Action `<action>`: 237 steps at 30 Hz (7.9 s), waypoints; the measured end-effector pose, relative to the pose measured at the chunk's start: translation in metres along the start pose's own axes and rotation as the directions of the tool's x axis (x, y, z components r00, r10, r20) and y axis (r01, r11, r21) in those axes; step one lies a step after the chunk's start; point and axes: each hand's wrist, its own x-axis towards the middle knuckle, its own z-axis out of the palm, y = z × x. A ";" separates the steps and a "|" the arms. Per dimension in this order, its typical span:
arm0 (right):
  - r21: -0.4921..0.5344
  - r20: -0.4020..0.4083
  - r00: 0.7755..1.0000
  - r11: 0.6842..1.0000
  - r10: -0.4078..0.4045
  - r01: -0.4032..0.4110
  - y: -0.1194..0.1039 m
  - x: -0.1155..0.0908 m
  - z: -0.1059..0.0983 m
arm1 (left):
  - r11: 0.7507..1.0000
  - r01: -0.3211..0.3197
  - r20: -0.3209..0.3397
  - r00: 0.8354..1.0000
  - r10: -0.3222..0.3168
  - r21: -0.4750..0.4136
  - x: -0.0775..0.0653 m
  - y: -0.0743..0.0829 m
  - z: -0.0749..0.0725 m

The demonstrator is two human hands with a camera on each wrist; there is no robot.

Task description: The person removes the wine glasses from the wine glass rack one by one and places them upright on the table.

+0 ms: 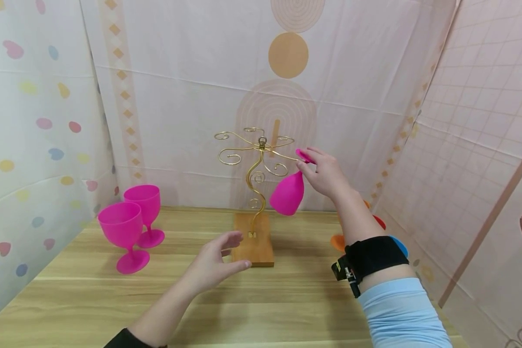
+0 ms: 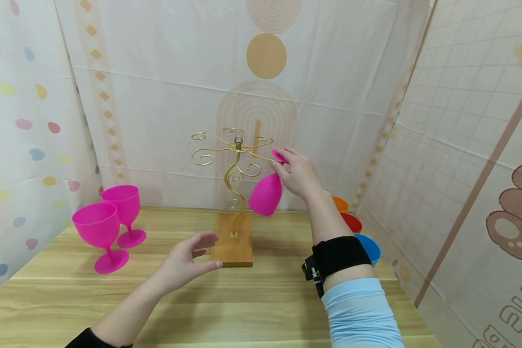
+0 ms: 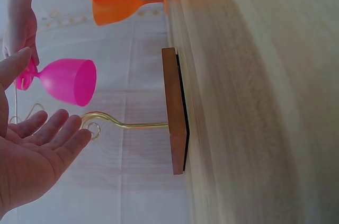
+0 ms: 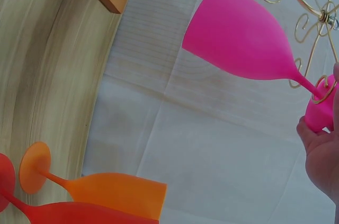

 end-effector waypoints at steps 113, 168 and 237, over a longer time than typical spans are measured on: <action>0.043 -0.149 0.983 0.992 -0.112 0.119 -0.023 0.029 -0.009 | 0.999 0.026 0.013 1.000 -0.027 0.026 0.005 -0.005 0.004; 0.038 -0.093 0.975 0.978 -0.203 0.207 -0.037 0.025 -0.012 | 0.999 0.042 0.017 0.999 -0.042 0.021 0.006 -0.005 0.008; 0.075 -0.311 0.922 0.973 0.230 -0.218 0.004 -0.064 0.029 | 0.999 0.018 0.009 1.000 -0.018 0.034 0.009 -0.008 0.000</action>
